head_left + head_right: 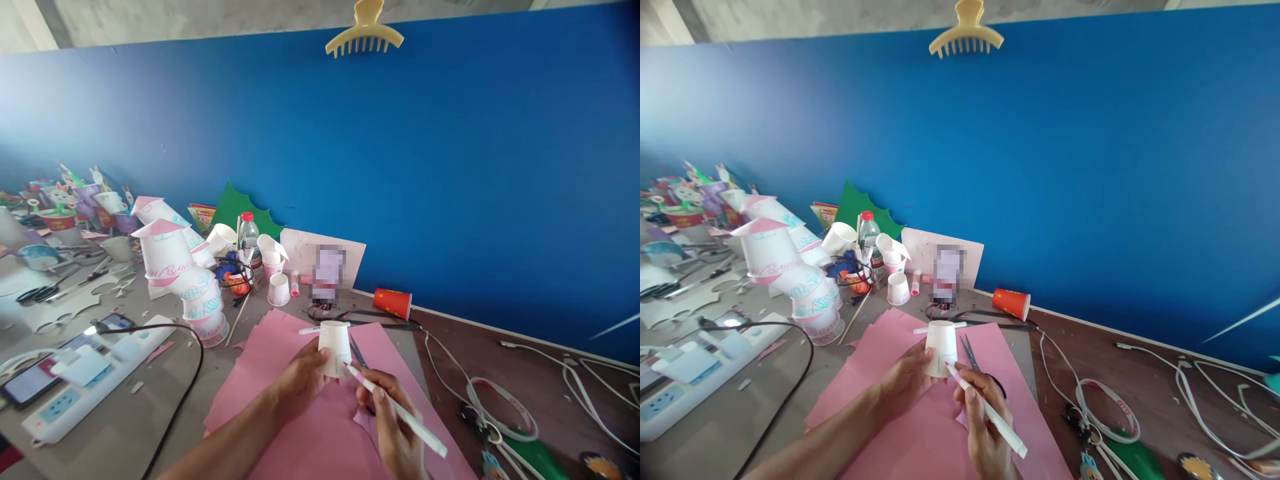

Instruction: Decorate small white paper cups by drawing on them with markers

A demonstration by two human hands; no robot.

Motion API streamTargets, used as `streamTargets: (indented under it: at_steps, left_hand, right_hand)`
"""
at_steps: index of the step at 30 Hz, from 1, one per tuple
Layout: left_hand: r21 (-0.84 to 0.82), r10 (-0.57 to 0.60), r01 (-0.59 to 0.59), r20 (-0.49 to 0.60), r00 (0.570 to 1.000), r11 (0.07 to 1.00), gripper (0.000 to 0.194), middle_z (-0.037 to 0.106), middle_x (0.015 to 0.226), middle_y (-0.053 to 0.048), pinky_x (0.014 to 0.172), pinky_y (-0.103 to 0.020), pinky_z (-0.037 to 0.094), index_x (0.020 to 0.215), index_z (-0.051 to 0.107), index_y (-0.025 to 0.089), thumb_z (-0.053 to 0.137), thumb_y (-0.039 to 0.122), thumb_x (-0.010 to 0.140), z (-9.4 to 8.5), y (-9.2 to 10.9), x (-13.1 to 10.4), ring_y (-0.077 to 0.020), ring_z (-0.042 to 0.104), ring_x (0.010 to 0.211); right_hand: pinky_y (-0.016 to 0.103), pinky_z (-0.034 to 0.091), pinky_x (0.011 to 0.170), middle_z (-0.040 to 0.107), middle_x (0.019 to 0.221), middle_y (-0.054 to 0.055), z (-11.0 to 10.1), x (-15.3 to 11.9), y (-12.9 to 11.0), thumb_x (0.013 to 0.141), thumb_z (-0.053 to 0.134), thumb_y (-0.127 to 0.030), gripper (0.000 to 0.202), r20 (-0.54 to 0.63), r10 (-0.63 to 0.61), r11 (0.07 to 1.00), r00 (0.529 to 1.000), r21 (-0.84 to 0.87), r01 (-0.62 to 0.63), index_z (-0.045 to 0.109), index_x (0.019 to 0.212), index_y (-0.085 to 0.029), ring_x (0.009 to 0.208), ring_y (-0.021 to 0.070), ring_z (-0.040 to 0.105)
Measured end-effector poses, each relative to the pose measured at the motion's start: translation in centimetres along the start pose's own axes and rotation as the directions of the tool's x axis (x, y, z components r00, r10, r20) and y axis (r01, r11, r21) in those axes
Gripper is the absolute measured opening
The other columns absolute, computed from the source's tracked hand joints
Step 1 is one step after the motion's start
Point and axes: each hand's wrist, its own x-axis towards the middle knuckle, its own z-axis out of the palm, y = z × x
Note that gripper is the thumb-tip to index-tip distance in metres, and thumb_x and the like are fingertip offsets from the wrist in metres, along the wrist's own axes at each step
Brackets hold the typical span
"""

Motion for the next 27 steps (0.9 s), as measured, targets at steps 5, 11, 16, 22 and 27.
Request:
streamTargets:
  at_steps: [5,11,16,22,27]
  left_hand:
    - [-0.004,0.011,-0.011,0.005,1.0,1.0,0.03,0.072,0.091,-0.011,0.085,-0.035,0.044,0.107,0.068,0.014,0.069,0.027,0.08,0.23,0.04,0.01,-0.0258,0.065,0.092]
    - [0.023,0.008,-0.008,0.007,1.0,1.0,0.034,0.072,0.092,-0.011,0.086,-0.036,0.043,0.109,0.067,0.014,0.069,0.029,0.08,0.37,0.13,-0.07,-0.0264,0.064,0.095]
    - [0.021,0.012,-0.012,-0.003,1.0,1.0,0.032,0.071,0.097,-0.011,0.083,-0.034,0.042,0.109,0.066,0.015,0.069,0.028,0.08,0.06,0.02,-0.11,-0.0259,0.064,0.096]
    - [0.018,0.018,-0.018,0.008,1.0,1.0,0.031,0.071,0.095,-0.01,0.083,-0.033,0.042,0.108,0.066,0.015,0.069,0.027,0.08,-0.13,-0.12,-0.06,-0.0258,0.064,0.095]
    - [0.027,0.023,-0.023,0.004,1.0,0.999,0.034,0.072,0.094,-0.011,0.085,-0.035,0.042,0.109,0.066,0.014,0.07,0.028,0.079,0.07,-0.02,-0.04,-0.0265,0.064,0.094]
  right_hand:
    - [0.022,0.053,0.05,0.065,0.065,0.001,0.1,0.15,0.05,0.096,0.052,-0.04,0.025,-0.01,-0.013,0.999,1.0,-0.051,0.012,0.069,0.096,-0.023,0.057,0.0146,0.062]
    - [0.022,0.054,0.051,0.066,0.069,0.002,0.0,0.01,0.33,0.096,0.051,-0.039,0.026,0.0,-0.002,0.997,1.0,-0.083,0.002,0.07,0.099,-0.022,0.06,0.015,0.063]
    - [0.022,0.055,0.051,0.067,0.071,0.002,-0.06,-0.1,0.38,0.095,0.052,-0.039,0.025,-0.002,0.013,0.997,1.0,-0.07,-0.013,0.07,0.099,-0.022,0.061,0.0153,0.064]
    - [0.02,0.055,0.05,0.068,0.075,0.003,0.13,0.06,0.27,0.096,0.053,-0.038,0.023,-0.001,0.012,0.998,1.0,-0.06,-0.012,0.07,0.099,-0.023,0.062,0.015,0.065]
    - [0.019,0.054,0.047,0.068,0.073,0.003,0.25,0.01,-0.12,0.096,0.053,-0.038,0.023,0.017,0.012,0.997,1.0,-0.081,-0.011,0.07,0.101,-0.025,0.059,0.0145,0.065]
